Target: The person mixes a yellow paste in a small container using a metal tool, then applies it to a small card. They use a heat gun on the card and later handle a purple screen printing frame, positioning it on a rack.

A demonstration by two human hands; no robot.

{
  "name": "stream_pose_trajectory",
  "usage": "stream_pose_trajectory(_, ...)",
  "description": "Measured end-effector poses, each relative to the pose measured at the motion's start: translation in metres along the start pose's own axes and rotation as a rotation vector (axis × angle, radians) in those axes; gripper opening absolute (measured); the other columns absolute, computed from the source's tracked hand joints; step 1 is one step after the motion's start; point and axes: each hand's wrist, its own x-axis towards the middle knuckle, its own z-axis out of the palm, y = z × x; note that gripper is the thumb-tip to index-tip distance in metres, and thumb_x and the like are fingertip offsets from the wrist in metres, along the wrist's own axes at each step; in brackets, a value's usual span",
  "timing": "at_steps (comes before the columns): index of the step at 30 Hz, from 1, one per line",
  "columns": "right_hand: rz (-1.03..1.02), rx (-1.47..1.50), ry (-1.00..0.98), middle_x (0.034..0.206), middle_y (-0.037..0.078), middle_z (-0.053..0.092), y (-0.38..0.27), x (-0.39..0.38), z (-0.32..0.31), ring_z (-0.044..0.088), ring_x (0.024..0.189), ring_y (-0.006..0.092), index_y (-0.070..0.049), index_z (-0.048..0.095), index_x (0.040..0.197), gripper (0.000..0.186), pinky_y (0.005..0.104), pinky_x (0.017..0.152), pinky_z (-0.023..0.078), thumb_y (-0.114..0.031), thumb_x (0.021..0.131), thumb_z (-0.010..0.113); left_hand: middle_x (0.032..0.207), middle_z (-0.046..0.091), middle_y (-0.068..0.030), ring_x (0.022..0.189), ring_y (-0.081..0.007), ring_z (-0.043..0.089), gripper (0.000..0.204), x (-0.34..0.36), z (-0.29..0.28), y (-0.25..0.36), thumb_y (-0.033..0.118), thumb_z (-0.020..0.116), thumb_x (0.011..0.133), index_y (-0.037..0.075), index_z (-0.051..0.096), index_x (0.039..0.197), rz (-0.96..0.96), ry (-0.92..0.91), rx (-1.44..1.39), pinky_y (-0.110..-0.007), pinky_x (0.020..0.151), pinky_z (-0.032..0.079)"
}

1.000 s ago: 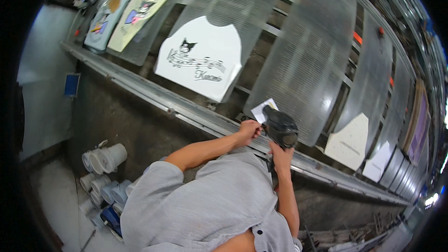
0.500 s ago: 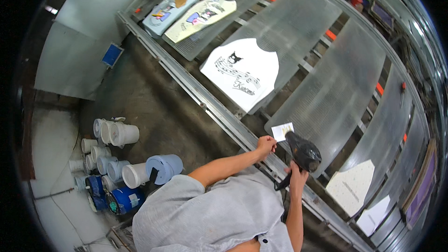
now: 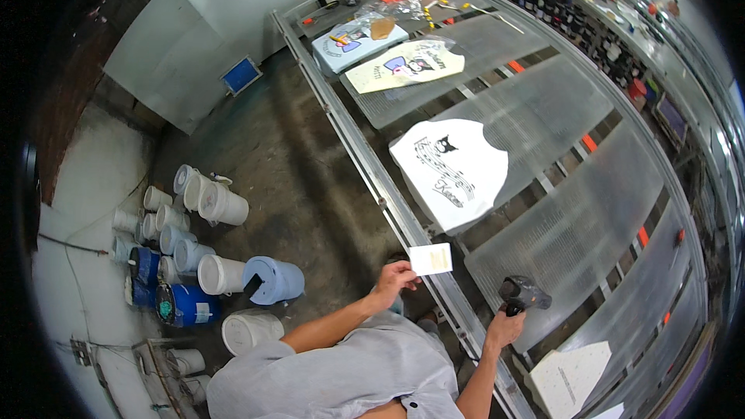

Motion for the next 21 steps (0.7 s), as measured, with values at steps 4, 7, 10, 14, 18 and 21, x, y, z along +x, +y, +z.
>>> stream_pose_trajectory(4, 0.119, -0.003, -0.098, 0.113, 0.025, 0.056, -0.005, -0.01, 0.035, 0.054, 0.104, 0.0404, 0.004, 0.046, 0.122, 0.057, 0.0448, 0.089, 0.042, -0.022, 0.076, 0.067, 0.086, 0.063, -0.0089, 0.079, -0.0177, 0.062, 0.011, 0.002, -0.058, 0.046, 0.007, 0.056, 0.083, 0.001, 0.06, 0.091, 0.063, 0.129, -0.22, -0.031, 0.064, 0.052)
stream_pose_trajectory(7, 0.111, -0.267, -0.109, 0.133, 0.026, 0.04, 0.001, -0.017, 0.059, 0.04, 0.121, 0.0418, 0.008, 0.036, 0.13, 0.073, 0.0466, 0.102, 0.034, -0.033, 0.078, 0.068, 0.086, 0.063, -0.009, 0.077, -0.0182, 0.063, 0.01, 0.009, -0.108, 0.075, 0.007, 0.056, 0.084, 0.001, 0.059, 0.091, 0.136, 0.213, -0.349, -0.031, 0.064, 0.052)
stream_pose_trajectory(10, 0.198, -0.627, -0.04, 0.134, 0.029, 0.04, -0.011, -0.03, 0.066, 0.039, 0.125, 0.041, 0.005, 0.032, 0.135, 0.078, 0.0466, 0.104, 0.033, -0.045, 0.082, 0.06, 0.084, 0.063, -0.0092, 0.074, -0.0183, 0.064, 0.008, 0.018, -0.171, 0.106, 0.008, 0.057, 0.084, 0.001, 0.058, 0.09, 0.186, 0.273, -0.395, -0.03, 0.064, 0.053)
stream_pose_trajectory(14, 0.312, -0.412, 0.206, 0.123, 0.018, 0.044, -0.077, -0.045, 0.059, 0.044, 0.115, 0.0353, -0.001, 0.038, 0.13, 0.065, 0.0457, 0.095, 0.04, -0.022, 0.076, 0.066, 0.082, 0.065, -0.01, 0.072, -0.0181, 0.064, 0.006, 0.035, -0.261, 0.142, 0.008, 0.057, 0.084, 0.002, 0.057, 0.088, 0.23, 0.351, -0.393, -0.03, 0.062, 0.053)
stream_pose_trajectory(18, -0.036, -0.347, 0.435, 0.126, 0.019, 0.043, -0.177, -0.063, 0.076, 0.042, 0.118, 0.0362, -0.001, 0.039, 0.129, 0.06, 0.0454, 0.1, 0.035, -0.012, 0.076, 0.063, 0.078, 0.064, -0.0077, 0.07, -0.0157, 0.063, 0.005, 0.049, -0.334, 0.182, 0.007, 0.061, 0.082, 0.003, 0.057, 0.083, 0.272, 0.403, -0.348, -0.029, 0.061, 0.052)
stream_pose_trajectory(21, -0.278, -0.131, 0.35, 0.126, 0.025, 0.045, -0.261, -0.074, 0.12, 0.041, 0.12, 0.039, 0.005, 0.041, 0.127, 0.06, 0.0461, 0.104, 0.03, -0.018, 0.078, 0.066, 0.078, 0.064, -0.0073, 0.07, -0.0154, 0.063, 0.005, 0.062, -0.366, 0.211, 0.007, 0.061, 0.083, 0.004, 0.057, 0.083, 0.289, 0.396, -0.288, -0.029, 0.062, 0.052)
